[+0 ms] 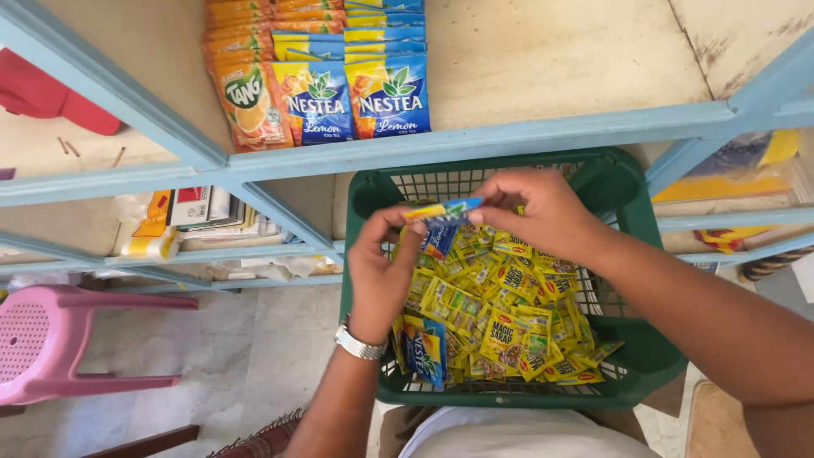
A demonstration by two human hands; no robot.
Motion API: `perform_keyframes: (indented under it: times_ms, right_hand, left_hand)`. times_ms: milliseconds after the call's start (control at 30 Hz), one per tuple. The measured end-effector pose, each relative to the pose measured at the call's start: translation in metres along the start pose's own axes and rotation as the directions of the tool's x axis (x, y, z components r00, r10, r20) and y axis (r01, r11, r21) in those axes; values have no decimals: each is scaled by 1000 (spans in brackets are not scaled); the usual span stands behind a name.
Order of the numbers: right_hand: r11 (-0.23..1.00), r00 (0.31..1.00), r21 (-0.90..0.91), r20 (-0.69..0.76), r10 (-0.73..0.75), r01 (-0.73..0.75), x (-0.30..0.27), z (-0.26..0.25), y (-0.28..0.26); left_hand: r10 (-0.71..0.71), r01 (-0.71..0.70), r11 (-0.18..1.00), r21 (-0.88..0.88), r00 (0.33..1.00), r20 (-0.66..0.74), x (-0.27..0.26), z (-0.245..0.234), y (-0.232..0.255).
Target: Organize and stock various drink and seasoning packets from a basket onto a retail shelf.
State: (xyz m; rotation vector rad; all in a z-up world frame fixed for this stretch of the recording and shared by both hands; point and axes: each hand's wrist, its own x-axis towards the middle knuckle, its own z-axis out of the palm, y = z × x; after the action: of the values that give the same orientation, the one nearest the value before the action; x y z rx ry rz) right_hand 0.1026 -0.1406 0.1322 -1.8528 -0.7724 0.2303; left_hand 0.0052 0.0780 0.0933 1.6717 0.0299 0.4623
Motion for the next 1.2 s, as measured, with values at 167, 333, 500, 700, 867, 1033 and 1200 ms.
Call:
perform_keyframes:
  times_ms: [167,333,500,700,867,1033,1200]
  right_hand:
    - [943,946,-145,-80,-314,300,36,8,-51]
    - [845,840,-203,-136,-526,496,71,25,-74]
    - [841,816,-183,-205,-540,510,105,47,-71]
    - [864,823,-190,-267,-502,466,124,70,-53]
    - [882,831,-144,-297,-471,448,119,78,-58]
    - [789,758,-352,-258,-599,504,112,79,-55]
    - [601,661,-585,-142,-737,545,107,83,-55]
  left_hand:
    - [185,-175,978,111,978,-95,31,-29,38]
    - [404,-356,901,249,898,-175,62,-60,58]
    - [510,-424,825,374,843,-168,87,-84,59]
    - [489,-397,848,350,842,-228,101,-93,37]
    - [452,-388,886,254,846,-284,102,-87,24]
    - [532,-368,813,451,783,-321,105,-82,15]
    - [696,-439,618,653,692,-193,100,-76,22]
